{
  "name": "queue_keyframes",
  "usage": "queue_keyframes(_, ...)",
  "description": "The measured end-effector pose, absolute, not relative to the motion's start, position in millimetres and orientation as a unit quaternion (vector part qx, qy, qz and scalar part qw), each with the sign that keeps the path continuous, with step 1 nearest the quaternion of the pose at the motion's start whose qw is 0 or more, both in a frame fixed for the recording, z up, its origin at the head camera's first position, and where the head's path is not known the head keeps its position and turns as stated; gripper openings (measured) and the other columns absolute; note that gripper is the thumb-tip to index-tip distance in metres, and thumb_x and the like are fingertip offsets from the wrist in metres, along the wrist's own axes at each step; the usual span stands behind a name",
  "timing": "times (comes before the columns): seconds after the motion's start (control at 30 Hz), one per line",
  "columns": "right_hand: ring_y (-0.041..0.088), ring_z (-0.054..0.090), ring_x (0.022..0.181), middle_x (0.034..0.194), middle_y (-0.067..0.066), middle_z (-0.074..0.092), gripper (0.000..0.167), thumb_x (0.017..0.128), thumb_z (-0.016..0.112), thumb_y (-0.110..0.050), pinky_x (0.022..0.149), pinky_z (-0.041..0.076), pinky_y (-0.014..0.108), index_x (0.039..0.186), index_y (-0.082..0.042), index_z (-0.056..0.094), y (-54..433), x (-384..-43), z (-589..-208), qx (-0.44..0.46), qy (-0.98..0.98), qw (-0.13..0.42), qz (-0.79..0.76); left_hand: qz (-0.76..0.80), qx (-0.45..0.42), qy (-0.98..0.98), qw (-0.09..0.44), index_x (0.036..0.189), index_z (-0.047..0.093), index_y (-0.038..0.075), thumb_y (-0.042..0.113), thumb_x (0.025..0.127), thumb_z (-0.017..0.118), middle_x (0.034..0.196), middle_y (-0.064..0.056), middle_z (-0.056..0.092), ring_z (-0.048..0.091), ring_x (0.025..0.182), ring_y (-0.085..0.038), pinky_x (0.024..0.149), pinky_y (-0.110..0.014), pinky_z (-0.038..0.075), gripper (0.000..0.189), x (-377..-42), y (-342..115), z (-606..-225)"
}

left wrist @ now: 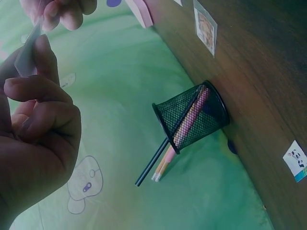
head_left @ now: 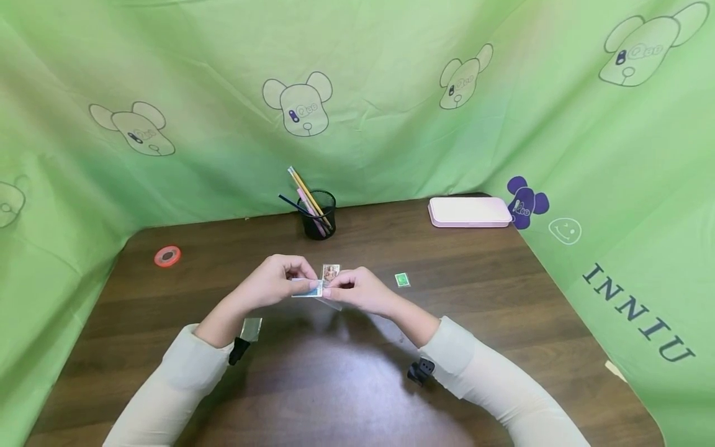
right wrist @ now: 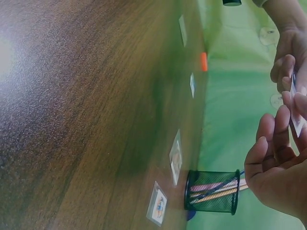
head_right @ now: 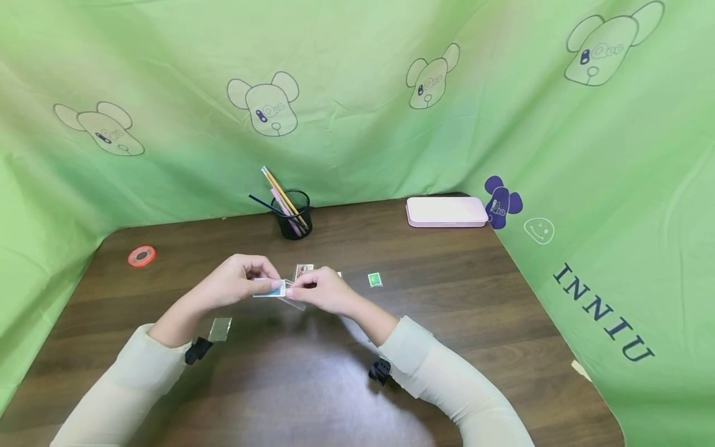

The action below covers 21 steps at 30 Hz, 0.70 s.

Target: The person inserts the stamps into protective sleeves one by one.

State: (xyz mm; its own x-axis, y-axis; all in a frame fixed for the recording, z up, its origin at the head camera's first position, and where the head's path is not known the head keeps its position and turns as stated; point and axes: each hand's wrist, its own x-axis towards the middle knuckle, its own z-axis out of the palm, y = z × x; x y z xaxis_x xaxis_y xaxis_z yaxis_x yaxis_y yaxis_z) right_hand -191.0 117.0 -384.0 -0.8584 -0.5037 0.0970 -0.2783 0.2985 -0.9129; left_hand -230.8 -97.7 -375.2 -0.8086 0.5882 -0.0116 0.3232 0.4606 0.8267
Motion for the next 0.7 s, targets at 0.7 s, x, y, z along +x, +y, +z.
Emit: queue_keyframes(0.7,0.007,0.057,0.079,0.09,0.008,0.069,0.013,0.086,0.068,-0.015,0.067,0.047,0.021,0.089,-0.003,0.073,116,-212,-424,-0.256,0.807,0.103,-0.523,0.457,0.262,0.826,0.199,0.09,0.073,0.014,0.019,0.084,0.072,0.075,0.0,0.066,0.049,0.047,-0.017,0.045,-0.026,0.042,0.009,-232,-99,-379)
